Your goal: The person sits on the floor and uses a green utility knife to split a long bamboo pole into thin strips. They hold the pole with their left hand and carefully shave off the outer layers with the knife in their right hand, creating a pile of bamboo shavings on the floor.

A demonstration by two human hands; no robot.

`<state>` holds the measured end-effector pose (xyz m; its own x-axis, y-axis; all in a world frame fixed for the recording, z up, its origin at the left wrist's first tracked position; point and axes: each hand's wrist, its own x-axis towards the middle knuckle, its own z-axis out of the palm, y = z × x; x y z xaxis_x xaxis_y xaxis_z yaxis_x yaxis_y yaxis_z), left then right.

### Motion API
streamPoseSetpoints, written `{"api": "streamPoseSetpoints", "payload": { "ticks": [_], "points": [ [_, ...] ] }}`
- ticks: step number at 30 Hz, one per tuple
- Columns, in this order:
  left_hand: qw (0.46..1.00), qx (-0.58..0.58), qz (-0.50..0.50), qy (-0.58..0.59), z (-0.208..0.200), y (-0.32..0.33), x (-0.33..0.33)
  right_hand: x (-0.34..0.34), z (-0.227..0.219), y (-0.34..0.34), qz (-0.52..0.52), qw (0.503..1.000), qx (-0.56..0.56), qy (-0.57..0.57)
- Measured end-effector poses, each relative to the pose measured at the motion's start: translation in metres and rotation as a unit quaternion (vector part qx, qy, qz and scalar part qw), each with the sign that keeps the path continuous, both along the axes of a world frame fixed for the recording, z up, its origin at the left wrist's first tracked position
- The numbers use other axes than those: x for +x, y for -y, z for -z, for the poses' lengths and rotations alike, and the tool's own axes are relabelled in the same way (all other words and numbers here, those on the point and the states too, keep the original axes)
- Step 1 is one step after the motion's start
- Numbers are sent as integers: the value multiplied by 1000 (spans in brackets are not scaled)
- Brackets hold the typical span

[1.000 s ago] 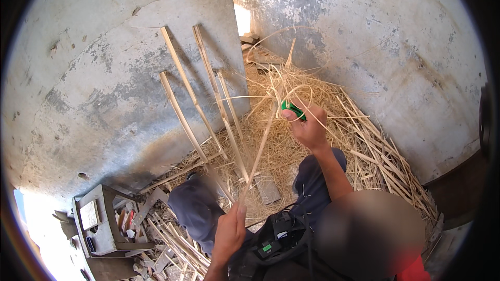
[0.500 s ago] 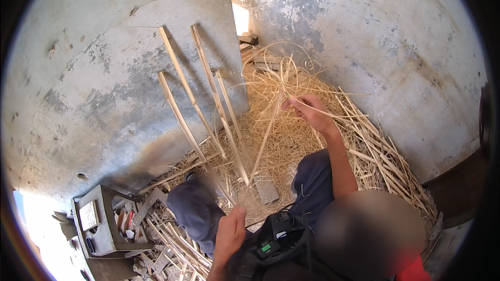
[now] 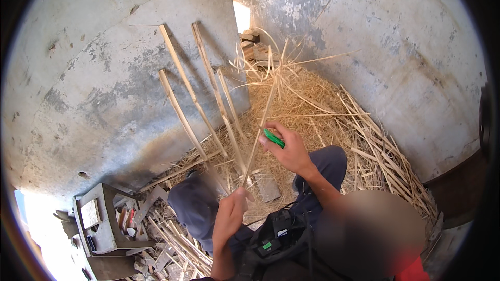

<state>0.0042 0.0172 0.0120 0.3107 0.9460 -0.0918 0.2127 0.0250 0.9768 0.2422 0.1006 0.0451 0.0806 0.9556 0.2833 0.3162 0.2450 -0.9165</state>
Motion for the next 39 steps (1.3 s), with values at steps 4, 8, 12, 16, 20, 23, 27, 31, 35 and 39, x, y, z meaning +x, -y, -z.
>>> {"api": "streamPoseSetpoints", "payload": {
  "ticks": [4, 8, 12, 16, 20, 23, 27, 31, 35, 39],
  "points": [
    [997, -55, 49, 19, -21, -1, 0, -3, 6, -11, -74, 977, 6, -198],
    [995, -61, 73, 26, -29, 1, -3, 6, -10, -18, -21, 970, 1, -242],
    [995, -22, 99, 20, -7, 1, -21, 30, -21, -34, 27, 969, 21, -243],
    [994, -37, 105, 11, -1, 3, -37, 42, -27, -46, 81, 959, 76, -262],
    [996, 2, 80, -26, -8, 5, -40, 43, -26, -41, 103, 962, 93, -235],
    [999, 23, 30, -18, -10, 6, -27, 33, -7, -26, 53, 973, 142, -175],
    [999, 40, -24, 5, -23, 4, -9, 14, 18, -1, 12, 976, 213, 54],
    [998, 52, -42, 6, -35, -2, 1, -8, 16, 24, -26, 954, 266, 137],
    [995, 70, -56, 34, -50, -4, 13, -16, 9, 36, -41, 942, 278, 185],
    [995, 69, -73, 30, -57, -3, 19, -16, 10, 40, -43, 941, 266, 205]
  ]
}}
